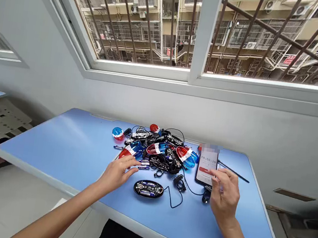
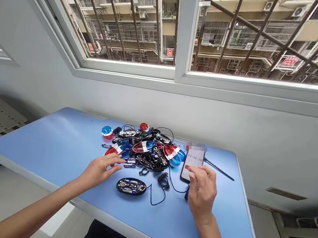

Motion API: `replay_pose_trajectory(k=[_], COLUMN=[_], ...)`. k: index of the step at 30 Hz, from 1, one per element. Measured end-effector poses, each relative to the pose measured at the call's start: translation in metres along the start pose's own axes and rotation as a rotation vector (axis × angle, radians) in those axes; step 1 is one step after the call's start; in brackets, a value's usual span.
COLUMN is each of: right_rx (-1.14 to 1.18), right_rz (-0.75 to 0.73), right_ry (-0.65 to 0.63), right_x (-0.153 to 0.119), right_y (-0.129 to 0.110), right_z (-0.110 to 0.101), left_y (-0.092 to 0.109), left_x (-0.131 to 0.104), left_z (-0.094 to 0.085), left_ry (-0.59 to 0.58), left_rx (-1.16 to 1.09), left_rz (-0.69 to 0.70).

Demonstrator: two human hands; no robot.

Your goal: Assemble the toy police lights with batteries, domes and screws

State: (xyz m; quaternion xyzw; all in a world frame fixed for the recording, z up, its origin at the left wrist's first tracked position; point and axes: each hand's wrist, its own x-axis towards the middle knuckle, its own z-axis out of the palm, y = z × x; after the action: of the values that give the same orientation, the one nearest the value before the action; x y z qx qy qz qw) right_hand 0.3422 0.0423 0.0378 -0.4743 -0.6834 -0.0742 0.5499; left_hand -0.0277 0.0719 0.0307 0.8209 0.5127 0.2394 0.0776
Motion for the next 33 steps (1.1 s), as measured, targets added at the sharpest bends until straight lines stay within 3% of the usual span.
replay_pose_trajectory(k=[4, 7, 9, 13, 18, 22, 26, 30, 33], right_rx=[-0.225, -0.350, -0.336, -0.236, 0.012, 0.326, 0.590, 0.785, 0.851], right_rz=[-0.112, 0.027, 0.143, 0.288, 0.590, 0.855, 1.048, 1.206, 1.230], right_ry=[-0.387, -0.687, -0.800, -0.824, -0.754, -0.821, -0.930, -1.043, -1.089], right_x=[0.021, 0.034, 0.039, 0.042, 0.059, 0.076, 0.077, 0.066, 0.058], right_y=[-0.011, -0.016, -0.014, -0.006, -0.008, -0.031, -0.061, -0.083, -0.093], right_z=[0.013, 0.033, 0.047, 0.061, 0.042, 0.022, 0.021, 0.033, 0.041], left_y=[-0.007, -0.009, -0.010, -0.014, 0.001, 0.033, 0.055, 0.055, 0.048], left_x=[0.003, 0.000, -0.006, -0.020, -0.019, 0.005, 0.030, 0.031, 0.018], left_z=[-0.007, -0.007, -0.004, -0.003, -0.013, -0.022, -0.027, -0.029, -0.031], left_ry=[0.001, 0.008, 0.006, 0.024, 0.062, 0.047, -0.019, -0.189, -0.208], left_rx=[-0.049, -0.101, -0.140, -0.226, -0.403, -0.650, -0.906, -1.054, -1.062], left_rz=[-0.039, -0.051, -0.051, -0.059, -0.084, -0.117, -0.188, -0.121, -0.155])
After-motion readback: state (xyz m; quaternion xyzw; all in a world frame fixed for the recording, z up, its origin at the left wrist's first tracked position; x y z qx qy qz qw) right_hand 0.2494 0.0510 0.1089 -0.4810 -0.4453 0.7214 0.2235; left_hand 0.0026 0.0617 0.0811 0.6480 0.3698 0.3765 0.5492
